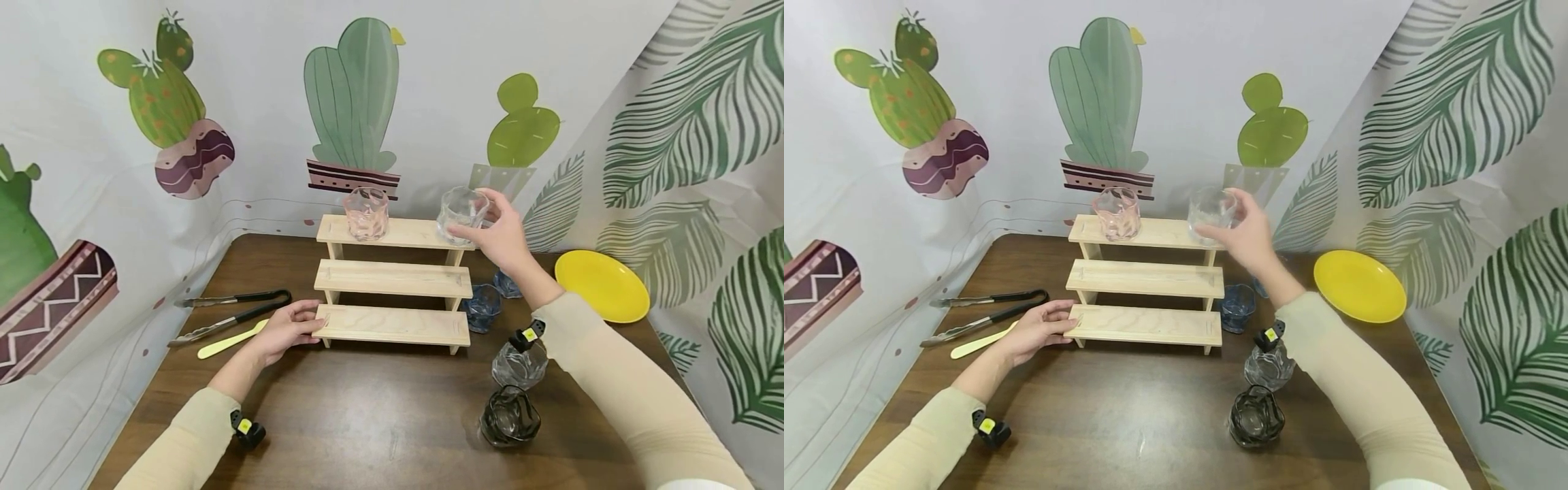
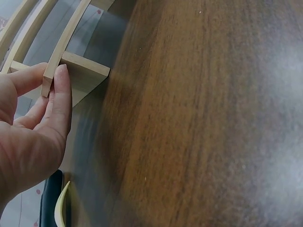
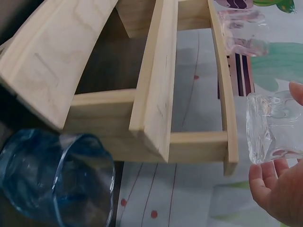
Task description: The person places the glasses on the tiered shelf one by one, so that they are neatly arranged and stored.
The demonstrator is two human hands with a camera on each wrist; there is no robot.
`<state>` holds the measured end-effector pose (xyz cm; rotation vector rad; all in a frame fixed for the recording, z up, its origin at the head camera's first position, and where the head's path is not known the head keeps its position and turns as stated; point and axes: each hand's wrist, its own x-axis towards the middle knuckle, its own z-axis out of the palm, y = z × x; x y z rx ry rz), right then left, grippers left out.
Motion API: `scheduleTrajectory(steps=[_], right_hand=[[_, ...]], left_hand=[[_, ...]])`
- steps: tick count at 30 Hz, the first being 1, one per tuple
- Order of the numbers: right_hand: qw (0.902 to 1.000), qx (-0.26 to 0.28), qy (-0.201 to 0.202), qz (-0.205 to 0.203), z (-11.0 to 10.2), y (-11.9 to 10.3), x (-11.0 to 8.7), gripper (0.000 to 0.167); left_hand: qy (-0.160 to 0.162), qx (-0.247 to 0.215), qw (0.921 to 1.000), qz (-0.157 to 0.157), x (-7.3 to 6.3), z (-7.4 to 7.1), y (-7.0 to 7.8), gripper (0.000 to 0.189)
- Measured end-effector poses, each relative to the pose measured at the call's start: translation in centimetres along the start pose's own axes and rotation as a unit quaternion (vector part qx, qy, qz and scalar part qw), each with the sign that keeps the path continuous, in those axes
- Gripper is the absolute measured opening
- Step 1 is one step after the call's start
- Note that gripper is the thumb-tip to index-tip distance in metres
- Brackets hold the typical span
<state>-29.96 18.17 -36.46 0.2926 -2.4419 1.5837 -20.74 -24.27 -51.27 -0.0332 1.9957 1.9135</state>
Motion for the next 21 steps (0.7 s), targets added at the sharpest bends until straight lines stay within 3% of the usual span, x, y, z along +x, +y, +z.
scheduleTrajectory(steps=[10,21], right_hand=[[0.9999,-0.003,-0.012,0.000,2.7,-0.6,1.4,0.086],[0.9997,-0.005,-0.021,0.008,3.7,-0.2,1.8,0.087]], left_hand=[[0.003,0.002,1.0000,0.000,0.0,0.1,0.0,0.063],[0.000,-0.002,1.0000,0.006,0.0,0.1,0.0,0.066]])
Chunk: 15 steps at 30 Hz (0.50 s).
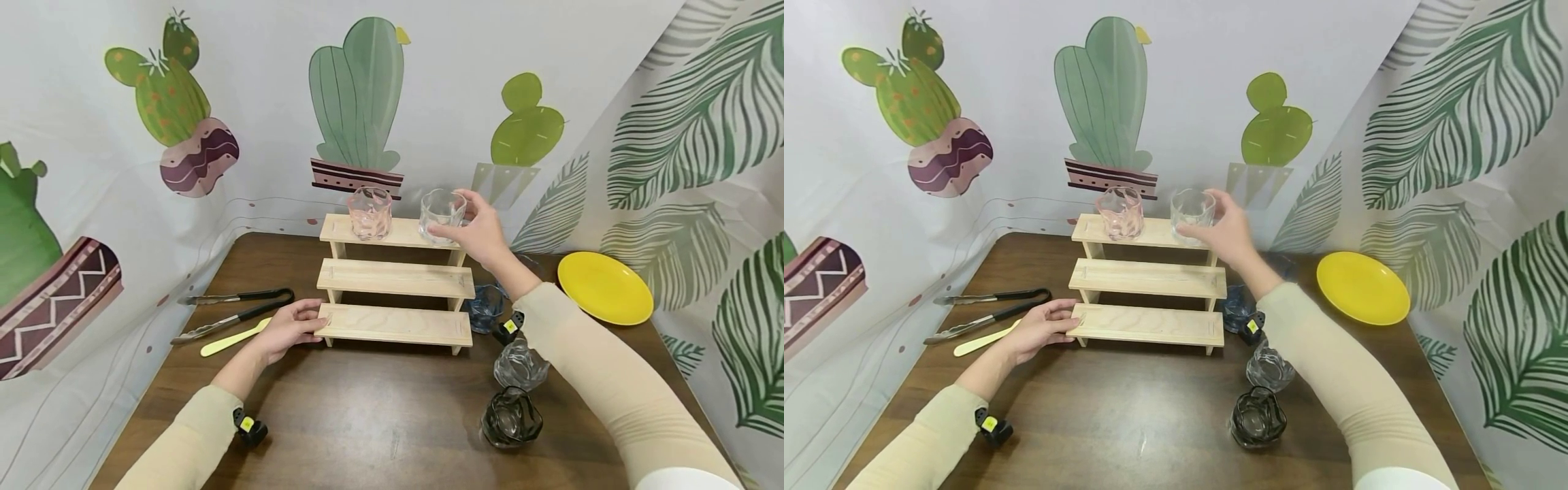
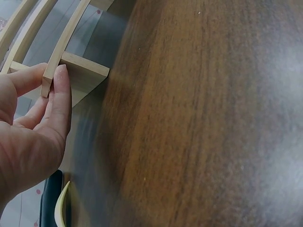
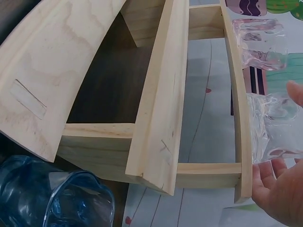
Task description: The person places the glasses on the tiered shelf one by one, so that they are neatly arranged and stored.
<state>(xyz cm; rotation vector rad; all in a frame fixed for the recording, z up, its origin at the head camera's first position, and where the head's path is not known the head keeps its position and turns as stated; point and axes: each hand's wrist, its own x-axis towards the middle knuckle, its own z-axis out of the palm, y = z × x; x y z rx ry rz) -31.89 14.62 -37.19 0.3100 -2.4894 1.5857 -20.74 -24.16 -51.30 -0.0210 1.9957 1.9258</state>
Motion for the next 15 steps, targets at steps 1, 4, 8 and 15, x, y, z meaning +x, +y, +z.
scheduleTrajectory(steps=[1,4,8,15], right_hand=[[1.0000,0.000,0.000,0.002,0.01,-0.04,-0.01,0.087],[1.0000,0.000,-0.002,0.009,0.05,-0.15,-0.01,0.089],[0.9998,0.002,-0.007,0.017,0.02,-0.13,-0.13,0.091],[0.9998,0.005,-0.021,0.005,-0.29,-0.10,-0.08,0.096]], left_hand=[[-0.001,0.000,1.0000,0.000,0.00,-0.02,0.00,0.066],[0.000,-0.001,1.0000,-0.004,-0.05,-0.02,0.07,0.065],[-0.003,-0.001,1.0000,-0.004,-0.15,0.01,0.22,0.065],[0.000,0.000,1.0000,-0.004,-0.15,0.02,0.22,0.065]])
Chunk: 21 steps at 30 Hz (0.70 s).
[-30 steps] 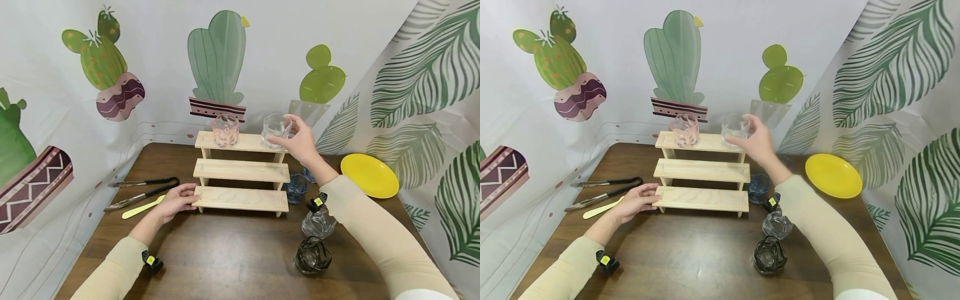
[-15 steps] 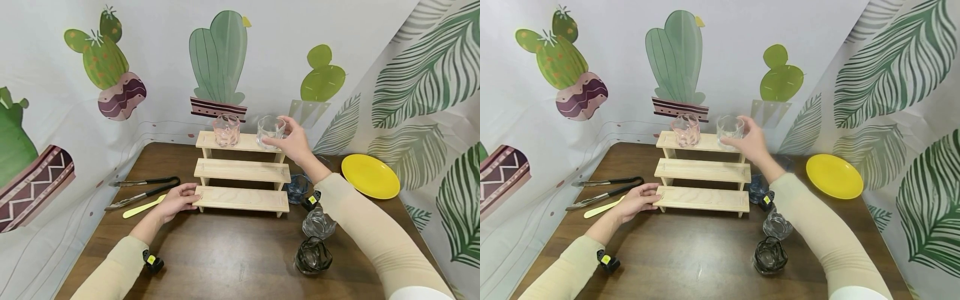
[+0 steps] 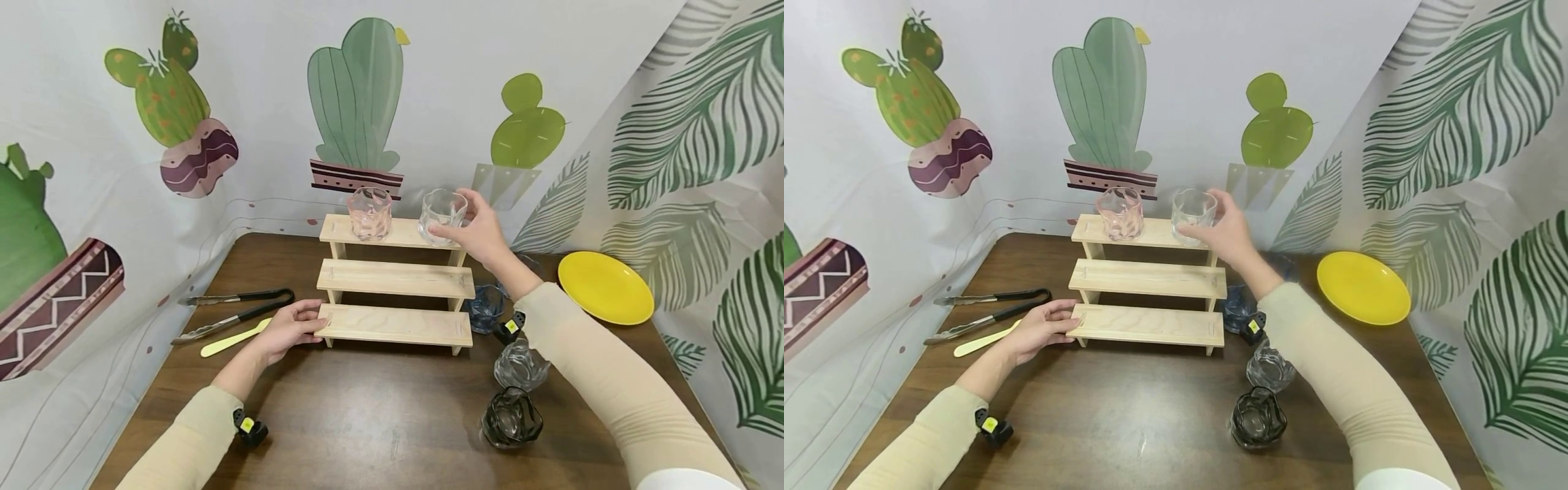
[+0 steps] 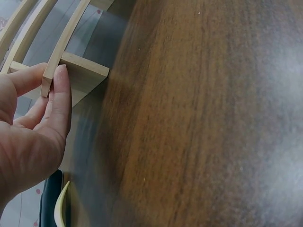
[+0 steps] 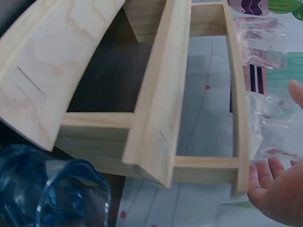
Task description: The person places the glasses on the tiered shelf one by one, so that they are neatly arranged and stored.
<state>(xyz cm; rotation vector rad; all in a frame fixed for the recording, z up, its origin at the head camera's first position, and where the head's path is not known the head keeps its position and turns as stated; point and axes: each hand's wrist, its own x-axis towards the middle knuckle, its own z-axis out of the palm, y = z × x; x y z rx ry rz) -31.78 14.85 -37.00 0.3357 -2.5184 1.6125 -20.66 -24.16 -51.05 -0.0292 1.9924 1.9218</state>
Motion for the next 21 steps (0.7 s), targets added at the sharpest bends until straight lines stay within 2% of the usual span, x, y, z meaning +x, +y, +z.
scheduleTrajectory(steps=[11,16,21], right_hand=[[0.9962,0.076,0.000,-0.043,-3.8,-1.4,-0.8,0.091],[0.9953,0.070,0.019,-0.063,-5.6,-1.8,-1.7,0.086],[0.9947,0.041,0.042,-0.084,-7.2,-1.9,-2.8,0.083]], left_hand=[[-0.001,-0.003,1.0000,-0.001,0.1,0.0,-0.1,0.064],[0.003,-0.003,1.0000,-0.005,0.2,0.0,-0.1,0.063],[0.007,-0.002,0.9999,-0.010,0.0,0.1,0.1,0.063]])
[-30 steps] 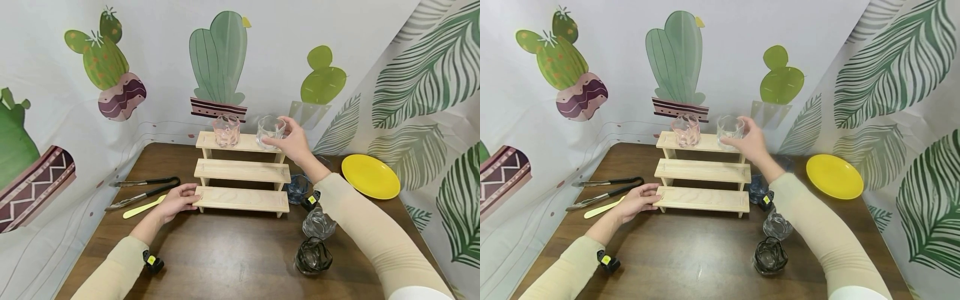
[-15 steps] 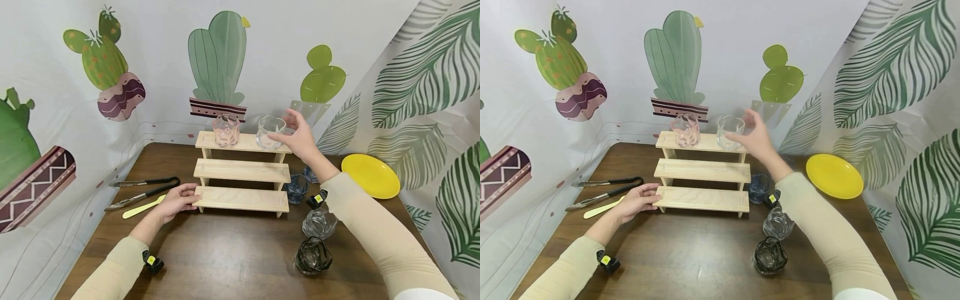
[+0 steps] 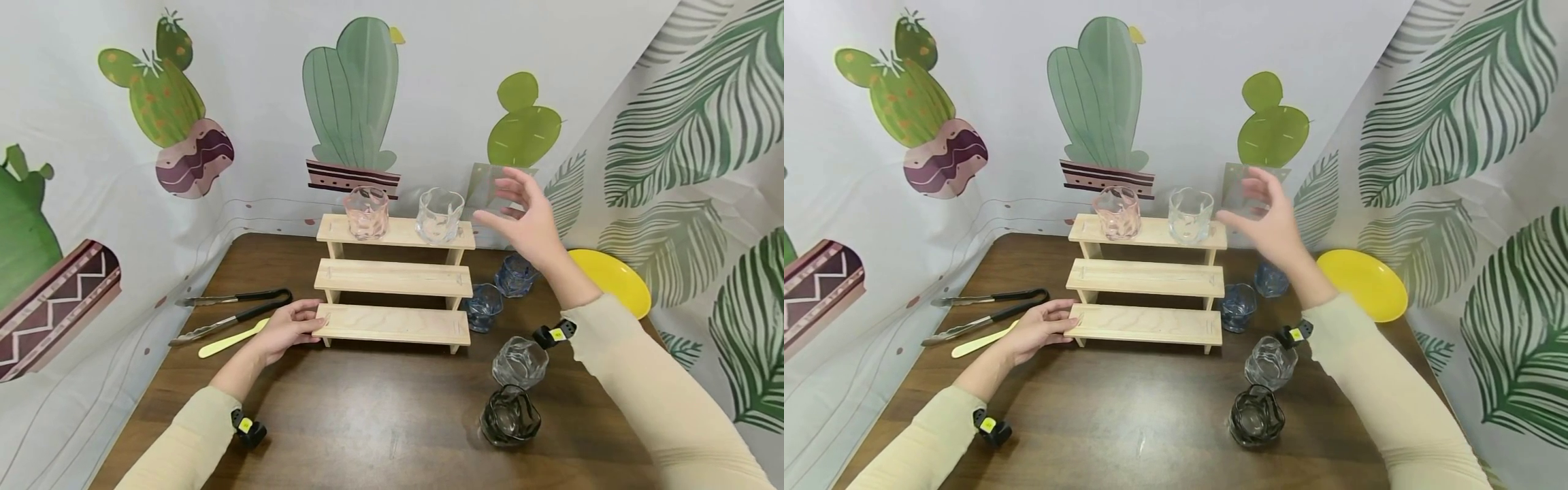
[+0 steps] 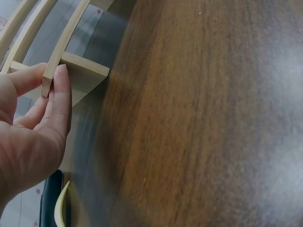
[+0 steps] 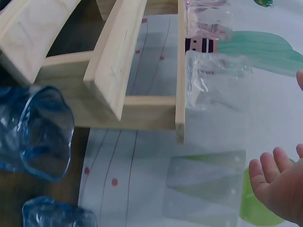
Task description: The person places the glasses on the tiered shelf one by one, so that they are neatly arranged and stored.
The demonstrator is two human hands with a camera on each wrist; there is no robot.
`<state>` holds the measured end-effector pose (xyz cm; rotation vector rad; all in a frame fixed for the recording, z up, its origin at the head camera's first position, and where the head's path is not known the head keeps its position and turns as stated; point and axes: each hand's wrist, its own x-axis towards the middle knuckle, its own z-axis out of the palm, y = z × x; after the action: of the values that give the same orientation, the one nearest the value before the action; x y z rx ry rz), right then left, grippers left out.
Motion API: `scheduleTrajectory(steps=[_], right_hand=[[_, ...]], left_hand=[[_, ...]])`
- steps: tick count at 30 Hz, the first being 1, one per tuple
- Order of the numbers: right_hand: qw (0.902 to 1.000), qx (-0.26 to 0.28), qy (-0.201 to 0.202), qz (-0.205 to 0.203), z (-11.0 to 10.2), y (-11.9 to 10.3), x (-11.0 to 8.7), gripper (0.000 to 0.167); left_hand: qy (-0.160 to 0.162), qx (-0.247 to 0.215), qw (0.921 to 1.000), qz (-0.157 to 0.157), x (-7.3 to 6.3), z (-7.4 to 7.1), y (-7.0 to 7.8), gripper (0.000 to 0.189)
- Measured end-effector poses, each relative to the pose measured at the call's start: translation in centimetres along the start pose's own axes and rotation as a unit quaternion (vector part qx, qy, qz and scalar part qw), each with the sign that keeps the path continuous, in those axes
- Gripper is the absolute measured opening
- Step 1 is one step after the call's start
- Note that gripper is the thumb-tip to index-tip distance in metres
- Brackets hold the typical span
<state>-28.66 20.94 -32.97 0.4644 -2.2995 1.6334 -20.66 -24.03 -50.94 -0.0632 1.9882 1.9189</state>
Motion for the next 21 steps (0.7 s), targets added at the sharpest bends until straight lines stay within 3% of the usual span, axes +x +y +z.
scheduleTrajectory(steps=[8,21], right_hand=[[0.9979,-0.055,0.033,0.001,-2.7,2.5,-1.5,0.087],[0.9865,-0.121,0.039,0.102,-6.2,9.8,-4.1,0.091]], left_hand=[[-0.005,0.001,1.0000,0.004,0.0,-0.1,-0.1,0.065],[-0.008,0.001,0.9999,0.006,0.0,-0.1,-0.1,0.065]])
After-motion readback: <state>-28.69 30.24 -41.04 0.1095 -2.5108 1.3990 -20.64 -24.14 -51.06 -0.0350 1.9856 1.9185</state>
